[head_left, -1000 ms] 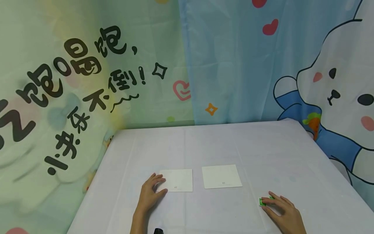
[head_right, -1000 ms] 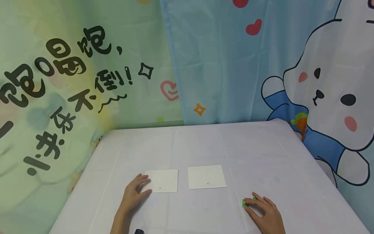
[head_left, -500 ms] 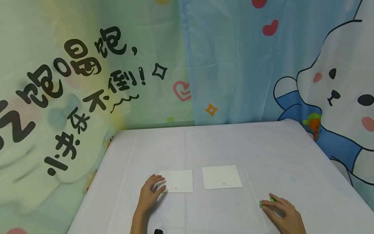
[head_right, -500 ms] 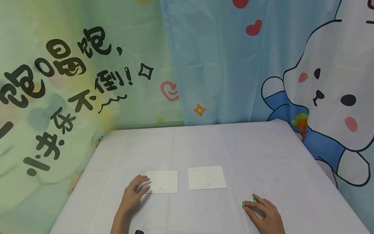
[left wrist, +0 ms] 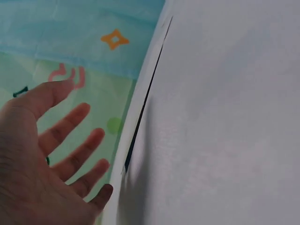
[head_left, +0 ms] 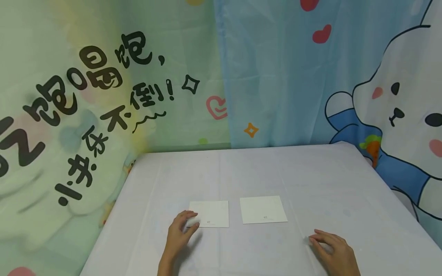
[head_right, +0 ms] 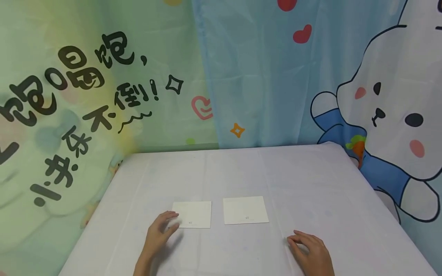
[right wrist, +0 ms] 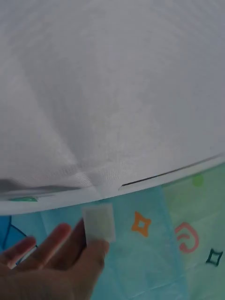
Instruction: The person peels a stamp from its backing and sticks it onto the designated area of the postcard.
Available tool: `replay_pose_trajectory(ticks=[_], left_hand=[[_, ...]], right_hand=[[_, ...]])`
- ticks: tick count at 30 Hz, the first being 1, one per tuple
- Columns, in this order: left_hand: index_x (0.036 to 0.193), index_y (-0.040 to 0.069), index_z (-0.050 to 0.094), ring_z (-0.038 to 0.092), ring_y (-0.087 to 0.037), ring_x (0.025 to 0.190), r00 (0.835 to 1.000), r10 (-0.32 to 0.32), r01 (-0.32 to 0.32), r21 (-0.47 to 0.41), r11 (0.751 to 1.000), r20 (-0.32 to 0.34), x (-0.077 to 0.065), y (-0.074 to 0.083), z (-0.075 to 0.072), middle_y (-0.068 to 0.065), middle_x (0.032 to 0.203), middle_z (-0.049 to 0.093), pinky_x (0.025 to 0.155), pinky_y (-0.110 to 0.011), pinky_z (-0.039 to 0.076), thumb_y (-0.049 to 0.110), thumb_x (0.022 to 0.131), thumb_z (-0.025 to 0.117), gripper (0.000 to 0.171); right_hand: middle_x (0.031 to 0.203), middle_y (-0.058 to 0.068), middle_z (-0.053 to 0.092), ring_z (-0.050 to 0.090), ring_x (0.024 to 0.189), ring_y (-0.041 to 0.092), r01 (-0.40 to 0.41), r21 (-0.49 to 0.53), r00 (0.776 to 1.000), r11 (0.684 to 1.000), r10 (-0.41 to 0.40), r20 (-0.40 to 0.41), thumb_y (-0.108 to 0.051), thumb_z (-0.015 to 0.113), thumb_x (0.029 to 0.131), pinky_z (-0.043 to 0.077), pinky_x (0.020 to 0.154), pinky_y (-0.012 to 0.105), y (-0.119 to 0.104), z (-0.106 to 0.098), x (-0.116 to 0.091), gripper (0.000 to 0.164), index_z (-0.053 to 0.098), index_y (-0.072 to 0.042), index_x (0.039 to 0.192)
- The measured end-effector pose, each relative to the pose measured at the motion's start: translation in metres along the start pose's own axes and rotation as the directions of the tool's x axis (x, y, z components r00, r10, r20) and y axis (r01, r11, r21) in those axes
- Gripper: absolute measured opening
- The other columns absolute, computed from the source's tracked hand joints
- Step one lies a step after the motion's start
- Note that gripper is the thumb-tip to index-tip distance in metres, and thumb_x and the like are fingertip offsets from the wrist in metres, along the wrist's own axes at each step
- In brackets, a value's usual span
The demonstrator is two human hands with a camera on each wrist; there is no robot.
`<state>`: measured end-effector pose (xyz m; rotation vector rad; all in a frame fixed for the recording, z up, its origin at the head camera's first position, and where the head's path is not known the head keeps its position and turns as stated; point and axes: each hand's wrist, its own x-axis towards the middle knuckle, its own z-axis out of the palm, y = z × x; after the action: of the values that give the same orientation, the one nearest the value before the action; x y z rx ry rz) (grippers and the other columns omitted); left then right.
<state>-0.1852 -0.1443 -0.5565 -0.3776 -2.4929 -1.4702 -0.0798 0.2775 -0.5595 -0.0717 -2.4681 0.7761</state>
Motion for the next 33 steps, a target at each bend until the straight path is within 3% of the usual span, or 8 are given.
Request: replay_pose_trajectory(ticks=[5, 9, 15, 19, 22, 27, 33], left_hand=[[0.106, 0.015, 0.065, 0.048, -0.029, 0.116, 0.997, 0.050, -0.049, -0.018, 0.999, 0.060, 0.001, 0.019, 0.006, 0.003, 0.113, 0.059, 0.093, -0.056, 0.035, 0.022, 0.081, 0.071, 0.026], [0.107, 0.021, 0.064, 0.053, -0.016, 0.109, 0.986, 0.110, -0.103, -0.058, 0.993, 0.122, 0.007, 0.038, 0.015, 0.011, 0.108, 0.060, 0.091, -0.049, 0.039, 0.026, 0.085, 0.068, 0.023], [0.111, 0.023, 0.059, 0.056, -0.008, 0.099, 0.974, 0.166, -0.149, -0.118, 0.982, 0.154, 0.012, 0.072, 0.030, 0.015, 0.097, 0.062, 0.089, -0.042, 0.042, 0.026, 0.089, 0.062, 0.022], [0.117, 0.018, 0.052, 0.059, -0.010, 0.092, 0.972, 0.191, -0.166, -0.176, 0.970, 0.137, 0.016, 0.094, 0.033, 0.009, 0.094, 0.064, 0.085, -0.039, 0.044, 0.022, 0.091, 0.060, 0.027], [0.114, 0.016, 0.052, 0.059, -0.010, 0.085, 0.970, 0.190, -0.159, -0.196, 0.968, 0.153, 0.018, 0.109, 0.033, 0.006, 0.090, 0.065, 0.080, -0.034, 0.046, 0.022, 0.092, 0.058, 0.023], [0.108, 0.015, 0.052, 0.057, -0.007, 0.076, 0.946, 0.229, -0.181, -0.211, 0.961, 0.231, 0.017, 0.128, 0.043, 0.008, 0.080, 0.063, 0.064, -0.027, 0.046, 0.027, 0.096, 0.051, 0.017], [0.110, 0.016, 0.049, 0.057, -0.005, 0.069, 0.911, 0.260, -0.180, -0.257, 0.949, 0.320, 0.010, 0.139, 0.061, 0.010, 0.075, 0.062, 0.060, -0.024, 0.045, 0.029, 0.097, 0.047, 0.018]], right_hand=[[0.076, 0.001, 0.070, 0.060, 0.063, 0.000, 0.091, 0.022, 0.993, 0.996, -0.089, -0.081, -0.002, 0.079, 0.066, 0.024, 0.095, 0.013, -0.018, -0.006, 0.014, 0.022, 0.071, -0.011, 0.084], [0.069, -0.001, 0.068, 0.059, 0.062, 0.001, 0.068, 0.049, 0.993, 0.997, -0.062, -0.105, -0.004, 0.078, 0.069, 0.022, 0.097, 0.012, -0.039, -0.010, 0.025, 0.018, 0.071, -0.011, 0.084], [0.065, -0.005, 0.067, 0.051, 0.066, -0.018, 0.012, 0.142, 0.992, 0.990, 0.006, -0.127, -0.005, 0.077, 0.073, 0.026, 0.095, 0.014, -0.071, -0.013, 0.040, 0.015, 0.071, -0.014, 0.084], [0.066, -0.005, 0.066, 0.051, 0.082, -0.007, -0.044, 0.230, 0.992, 0.972, 0.070, -0.108, -0.007, 0.076, 0.075, 0.034, 0.090, 0.034, -0.094, -0.013, 0.046, 0.010, 0.071, -0.011, 0.084], [0.068, -0.004, 0.067, 0.049, 0.090, 0.005, -0.064, 0.285, 0.992, 0.956, 0.092, -0.084, -0.008, 0.075, 0.076, 0.034, 0.084, 0.041, -0.109, -0.012, 0.050, 0.009, 0.072, -0.010, 0.084], [0.068, -0.010, 0.066, 0.050, 0.091, 0.007, -0.024, 0.338, 0.997, 0.941, 0.050, -0.066, -0.006, 0.076, 0.075, 0.032, 0.085, 0.031, -0.132, -0.010, 0.056, 0.012, 0.071, -0.013, 0.084], [0.068, -0.015, 0.065, 0.055, 0.089, 0.011, 0.047, 0.353, 0.998, 0.935, -0.031, -0.051, -0.007, 0.076, 0.074, 0.032, 0.085, 0.027, -0.153, -0.009, 0.060, 0.015, 0.072, -0.017, 0.085]])
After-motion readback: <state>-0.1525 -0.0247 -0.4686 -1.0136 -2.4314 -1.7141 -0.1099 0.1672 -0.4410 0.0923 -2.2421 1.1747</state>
